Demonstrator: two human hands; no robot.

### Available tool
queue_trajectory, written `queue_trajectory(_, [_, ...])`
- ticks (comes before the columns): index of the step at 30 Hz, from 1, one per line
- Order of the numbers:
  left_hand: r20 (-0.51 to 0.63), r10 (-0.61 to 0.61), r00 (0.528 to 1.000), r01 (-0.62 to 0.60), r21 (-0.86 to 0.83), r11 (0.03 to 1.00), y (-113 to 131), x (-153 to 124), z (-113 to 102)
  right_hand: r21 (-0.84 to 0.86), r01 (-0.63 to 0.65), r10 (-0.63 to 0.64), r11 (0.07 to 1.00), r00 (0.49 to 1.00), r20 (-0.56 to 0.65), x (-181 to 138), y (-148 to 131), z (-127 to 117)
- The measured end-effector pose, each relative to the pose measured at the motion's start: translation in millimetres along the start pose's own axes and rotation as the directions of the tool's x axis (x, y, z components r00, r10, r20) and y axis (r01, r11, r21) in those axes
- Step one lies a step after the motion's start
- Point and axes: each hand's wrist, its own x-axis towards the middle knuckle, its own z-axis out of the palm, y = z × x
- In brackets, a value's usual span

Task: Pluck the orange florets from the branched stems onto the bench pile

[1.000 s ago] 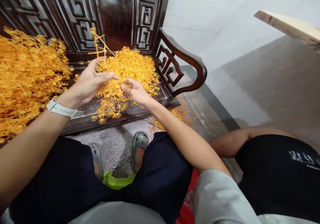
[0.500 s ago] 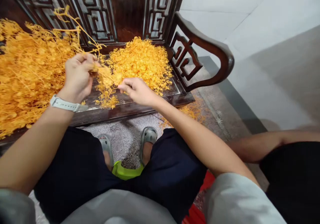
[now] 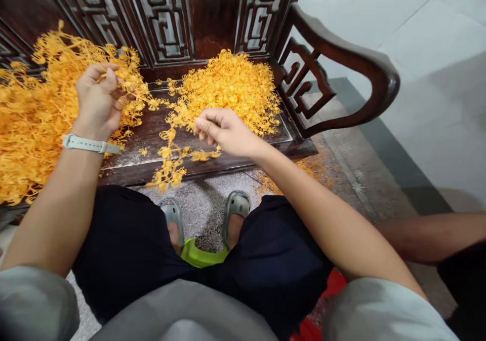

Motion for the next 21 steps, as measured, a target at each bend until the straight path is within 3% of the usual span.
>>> queue_trajectory(6, [0.011, -0.019, 1.000, 0.018, 0.041, 0.999, 9.1, -7.2, 1.0, 0.068, -0.024, 0.042, 0.997, 0.958, -0.284, 4.6, 13.8, -11.5])
queue_trajectory(11, [0.003, 0.034, 0.999, -0.034, 0.119, 0.992, 5.0, 0.9, -11.1, 0.070, 0.089, -0.055, 0.994, 0.919, -0.391, 16.7, -11.3, -24.9])
queue_trajectory(16, [-0.092, 0.102, 0.991, -0.084, 0.182, 0.980, 9.0, 4.9, -24.8, 0.030, 0.303, -0.265, 0.953, 0.874, -0.407, 73.3, -55.0, -35.5])
queue_trajectory(18, [-0.166, 0.099, 0.981, -0.067, 0.188, 0.980, 15.3, 4.6, -31.2, 0.001, 0.277, -0.258, 0.961, 0.898, -0.357, 104.4, -73.5, -27.5])
queue_trajectory(21, [-0.308, 0.142, 0.941, -0.095, 0.165, 0.982, 28.4, 3.7, -44.0, -0.123, 0.130, -0.164, 0.984, 0.929, -0.332, 150.8, -100.0, -2.2])
